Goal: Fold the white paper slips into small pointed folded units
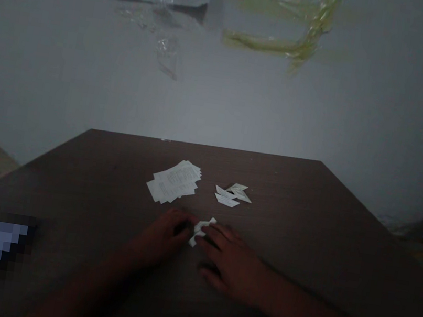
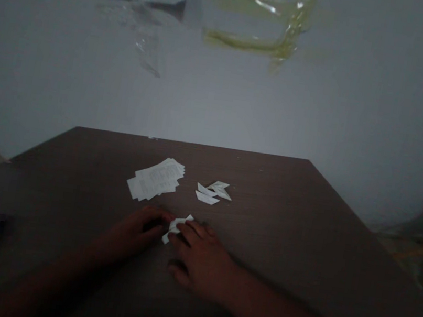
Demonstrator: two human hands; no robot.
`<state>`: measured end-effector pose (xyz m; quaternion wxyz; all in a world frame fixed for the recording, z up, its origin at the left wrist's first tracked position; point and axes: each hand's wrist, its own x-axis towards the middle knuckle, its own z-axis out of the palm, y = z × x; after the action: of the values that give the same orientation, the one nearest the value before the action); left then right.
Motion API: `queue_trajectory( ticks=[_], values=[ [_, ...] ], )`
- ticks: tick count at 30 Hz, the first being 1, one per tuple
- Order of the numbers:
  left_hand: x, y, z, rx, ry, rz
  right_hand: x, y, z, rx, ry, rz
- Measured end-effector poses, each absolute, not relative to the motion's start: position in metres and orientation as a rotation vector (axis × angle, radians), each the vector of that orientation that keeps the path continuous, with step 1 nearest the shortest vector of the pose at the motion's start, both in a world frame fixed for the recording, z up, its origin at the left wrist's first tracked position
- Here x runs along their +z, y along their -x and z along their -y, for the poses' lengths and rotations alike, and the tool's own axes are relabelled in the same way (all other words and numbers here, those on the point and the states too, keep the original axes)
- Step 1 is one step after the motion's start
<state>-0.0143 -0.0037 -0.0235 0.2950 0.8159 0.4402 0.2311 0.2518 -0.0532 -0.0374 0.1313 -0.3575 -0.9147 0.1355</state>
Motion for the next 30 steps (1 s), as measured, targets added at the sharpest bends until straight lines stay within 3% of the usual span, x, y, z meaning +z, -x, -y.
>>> queue_trajectory(
  ticks=[30],
  values=[
    [-0.031,0.02,0.0,0.618,-2.174,-1.066,-0.022,-0.244,0.059,0.434,1.191,2.747]
  ],
)
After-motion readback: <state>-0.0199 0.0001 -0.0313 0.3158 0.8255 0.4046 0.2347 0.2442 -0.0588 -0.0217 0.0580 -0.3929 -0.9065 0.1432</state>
